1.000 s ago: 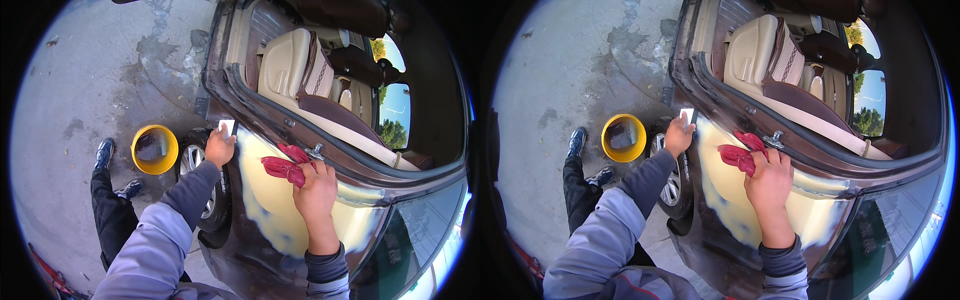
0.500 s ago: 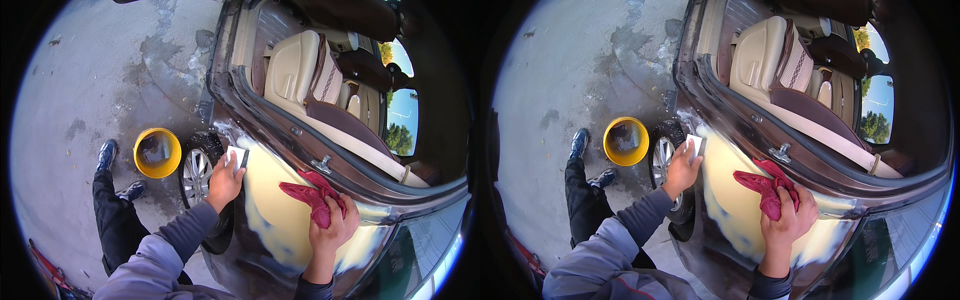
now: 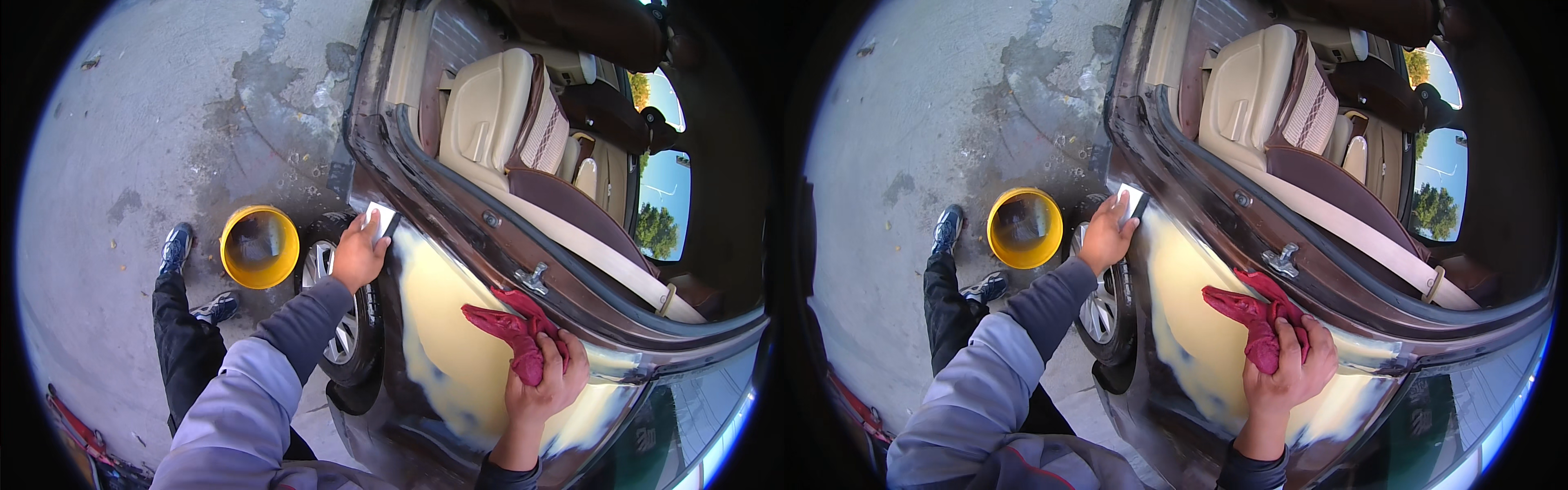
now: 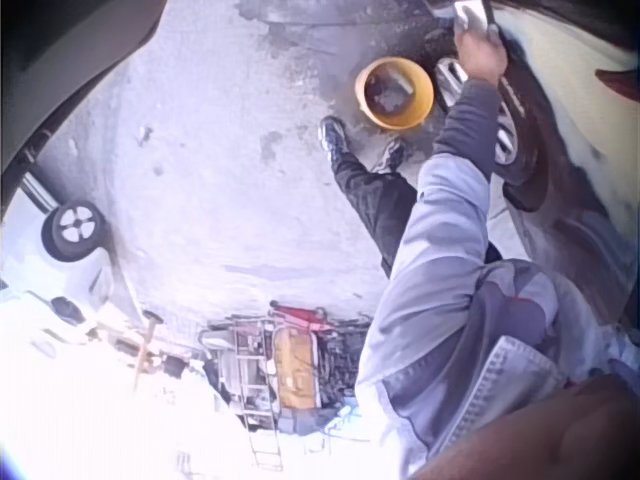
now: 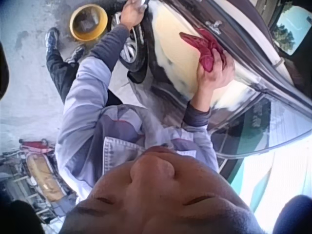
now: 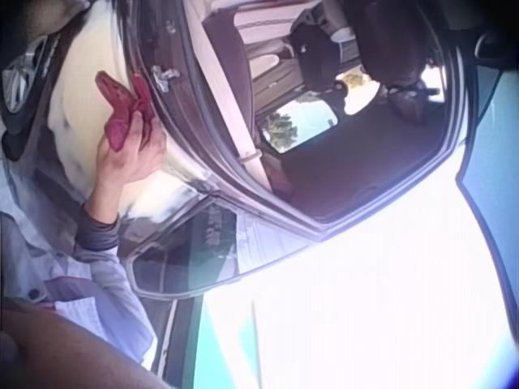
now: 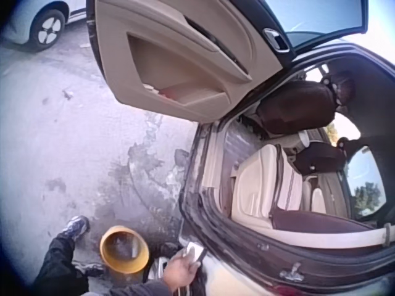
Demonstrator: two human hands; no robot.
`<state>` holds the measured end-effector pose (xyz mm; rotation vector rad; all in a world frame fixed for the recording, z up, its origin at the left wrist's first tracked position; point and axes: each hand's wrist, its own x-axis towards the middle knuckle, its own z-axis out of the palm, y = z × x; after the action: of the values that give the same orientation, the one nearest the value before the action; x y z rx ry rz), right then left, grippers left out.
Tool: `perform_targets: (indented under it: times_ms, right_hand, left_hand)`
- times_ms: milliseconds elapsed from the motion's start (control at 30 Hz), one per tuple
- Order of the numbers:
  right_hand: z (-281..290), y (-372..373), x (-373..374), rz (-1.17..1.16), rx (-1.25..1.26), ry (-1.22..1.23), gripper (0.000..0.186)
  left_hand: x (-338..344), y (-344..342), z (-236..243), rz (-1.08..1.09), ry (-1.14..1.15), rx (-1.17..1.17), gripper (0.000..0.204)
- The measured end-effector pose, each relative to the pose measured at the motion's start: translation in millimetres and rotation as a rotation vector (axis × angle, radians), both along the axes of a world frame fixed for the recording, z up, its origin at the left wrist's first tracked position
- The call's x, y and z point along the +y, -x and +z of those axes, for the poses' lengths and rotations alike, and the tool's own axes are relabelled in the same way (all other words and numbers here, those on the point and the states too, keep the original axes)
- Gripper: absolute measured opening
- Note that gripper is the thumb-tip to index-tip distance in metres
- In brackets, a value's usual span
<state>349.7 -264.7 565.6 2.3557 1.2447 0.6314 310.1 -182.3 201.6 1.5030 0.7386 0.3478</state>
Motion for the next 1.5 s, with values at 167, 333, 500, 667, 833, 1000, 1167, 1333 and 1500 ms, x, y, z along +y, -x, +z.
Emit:
perform_targets:
  times_ms: [167,333,500,667,833,1000,1167,1333,1500]
  right_hand:
    - [0,1,-1,-0.004,0.021,0.0,0.036]
    - [-1,1,0,-0.015,0.015,-0.01,0.038]
    - [-1,0,-1,-0.01,0.01,-0.005,0.035]
    - [-2,0,-1,0.015,-0.01,-0.015,0.035]
    - [-2,0,1,0.017,-0.016,0.001,0.036]
    - [-2,0,-1,0.005,-0.029,0.022,0.036]
    - [-5,-1,0,0.021,-0.026,-0.005,0.037]
    - [-4,-1,0,0.026,-0.021,-0.009,0.037]
    - [-3,0,1,0.013,-0.012,-0.008,0.037]
  left_hand:
    - [-11,14,16,-0.083,0.011,-0.023,0.065]
    - [10,-6,11,0.031,0.011,-0.011,0.064]
    - [-26,29,57,-0.079,0.006,-0.068,0.071]
    - [-7,1,7,0.068,0.128,-0.071,0.067]
    - [-53,52,45,-0.039,0.094,-0.097,0.071]
    - [-45,36,18,0.134,0.208,-0.046,0.066]
    - [-70,55,19,-0.005,0.185,-0.031,0.074]
    - [-63,44,2,0.065,0.23,-0.073,0.072]
    - [-74,58,19,-0.011,0.199,-0.017,0.074]
